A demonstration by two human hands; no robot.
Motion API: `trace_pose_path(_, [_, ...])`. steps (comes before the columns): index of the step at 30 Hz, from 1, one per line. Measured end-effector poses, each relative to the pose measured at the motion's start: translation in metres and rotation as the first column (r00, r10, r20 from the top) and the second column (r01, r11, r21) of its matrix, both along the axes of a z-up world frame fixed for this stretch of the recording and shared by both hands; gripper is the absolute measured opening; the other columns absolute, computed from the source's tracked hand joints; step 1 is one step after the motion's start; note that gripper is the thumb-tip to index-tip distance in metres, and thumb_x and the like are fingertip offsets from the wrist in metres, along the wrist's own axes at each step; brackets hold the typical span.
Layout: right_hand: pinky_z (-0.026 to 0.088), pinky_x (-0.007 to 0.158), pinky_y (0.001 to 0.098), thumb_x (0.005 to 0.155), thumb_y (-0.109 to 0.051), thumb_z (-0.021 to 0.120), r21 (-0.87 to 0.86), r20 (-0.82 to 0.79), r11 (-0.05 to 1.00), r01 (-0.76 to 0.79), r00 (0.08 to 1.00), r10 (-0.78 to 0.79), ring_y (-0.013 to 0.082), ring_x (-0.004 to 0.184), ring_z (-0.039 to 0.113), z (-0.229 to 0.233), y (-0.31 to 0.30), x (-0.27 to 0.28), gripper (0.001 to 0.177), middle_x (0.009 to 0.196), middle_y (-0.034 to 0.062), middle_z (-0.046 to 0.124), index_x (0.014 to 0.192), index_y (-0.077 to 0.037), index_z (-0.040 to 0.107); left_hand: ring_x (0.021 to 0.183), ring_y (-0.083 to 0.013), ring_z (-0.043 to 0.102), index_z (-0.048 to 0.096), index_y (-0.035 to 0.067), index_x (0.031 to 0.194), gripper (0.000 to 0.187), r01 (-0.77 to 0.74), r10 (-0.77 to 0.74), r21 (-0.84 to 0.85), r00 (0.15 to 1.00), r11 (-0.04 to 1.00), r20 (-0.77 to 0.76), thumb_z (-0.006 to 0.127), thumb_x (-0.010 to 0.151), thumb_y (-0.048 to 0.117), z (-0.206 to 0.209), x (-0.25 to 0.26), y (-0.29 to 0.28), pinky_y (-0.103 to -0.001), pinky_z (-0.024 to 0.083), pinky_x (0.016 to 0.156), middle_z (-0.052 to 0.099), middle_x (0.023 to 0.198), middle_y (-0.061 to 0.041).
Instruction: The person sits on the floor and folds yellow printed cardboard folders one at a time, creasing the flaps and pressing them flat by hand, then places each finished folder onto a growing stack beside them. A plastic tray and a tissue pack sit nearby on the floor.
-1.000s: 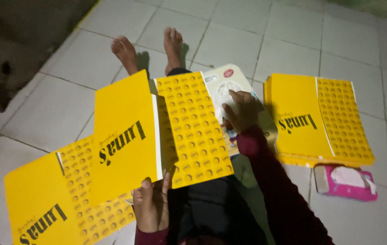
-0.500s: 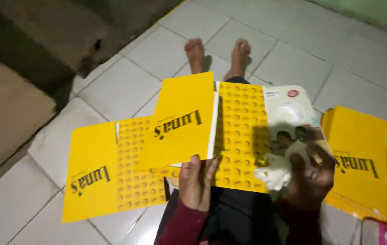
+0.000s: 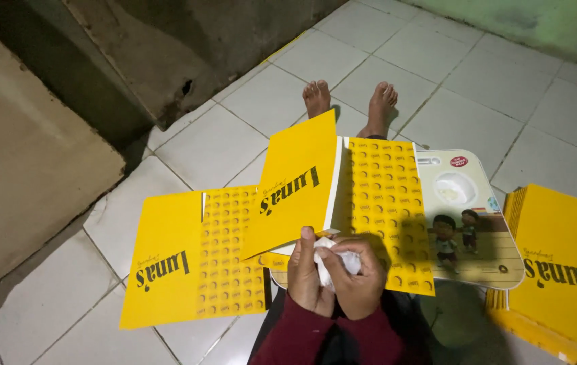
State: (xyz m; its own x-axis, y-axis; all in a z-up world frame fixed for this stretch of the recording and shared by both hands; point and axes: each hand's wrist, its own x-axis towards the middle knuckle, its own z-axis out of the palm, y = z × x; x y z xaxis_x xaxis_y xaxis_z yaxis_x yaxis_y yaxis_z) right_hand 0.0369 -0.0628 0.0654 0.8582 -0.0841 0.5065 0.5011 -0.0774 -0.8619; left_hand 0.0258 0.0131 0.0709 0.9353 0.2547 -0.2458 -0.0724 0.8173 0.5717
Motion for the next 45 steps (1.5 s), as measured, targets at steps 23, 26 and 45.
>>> trace_pose_path(23, [0.048, 0.052, 0.0233, 0.081, -0.006, 0.081, -0.071, -0.038, 0.980, 0.188, 0.981, -0.191, 0.0119, 0.061, 0.056, 0.019, 0.011, 0.011, 0.015, 0.083, 0.0066, 0.062, 0.088, 0.000, 0.069, 0.097, -0.0209, 0.060, 0.059, -0.003, 0.127, 0.043, 0.008, -0.026, -0.175, 0.995, 0.985, -0.098, 0.056, 0.100, 0.030, 0.015, 0.000, 0.004, -0.034, 0.051, 0.087, 0.063, 0.116, -0.017])
trace_pose_path(26, [0.050, 0.048, 0.0225, 0.082, -0.005, 0.080, -0.001, -0.089, 0.988, 0.153, 0.984, -0.153, 0.0115, 0.058, 0.059, 0.012, 0.011, 0.011, 0.013, 0.080, 0.0066, 0.066, 0.090, 0.000, 0.071, 0.097, -0.0210, 0.061, 0.058, -0.003, 0.129, 0.046, 0.026, -0.038, -0.179, 0.997, 0.983, -0.064, 0.056, 0.100, 0.032, 0.009, 0.000, 0.004, -0.033, 0.052, 0.086, 0.064, 0.115, -0.017])
trace_pose_path(45, [0.056, 0.070, 0.0268, 0.083, 0.011, 0.064, 0.303, -0.241, 0.951, 0.056, 0.970, 0.019, 0.0169, 0.082, 0.061, -0.003, -0.001, 0.006, 0.042, 0.101, 0.0133, 0.059, 0.119, -0.003, 0.049, 0.094, -0.0206, 0.064, 0.059, -0.007, 0.127, 0.046, 0.099, -0.102, -0.236, 0.995, 0.967, -0.004, 0.051, 0.104, 0.032, -0.006, -0.009, 0.004, -0.032, 0.054, 0.082, 0.068, 0.114, -0.018])
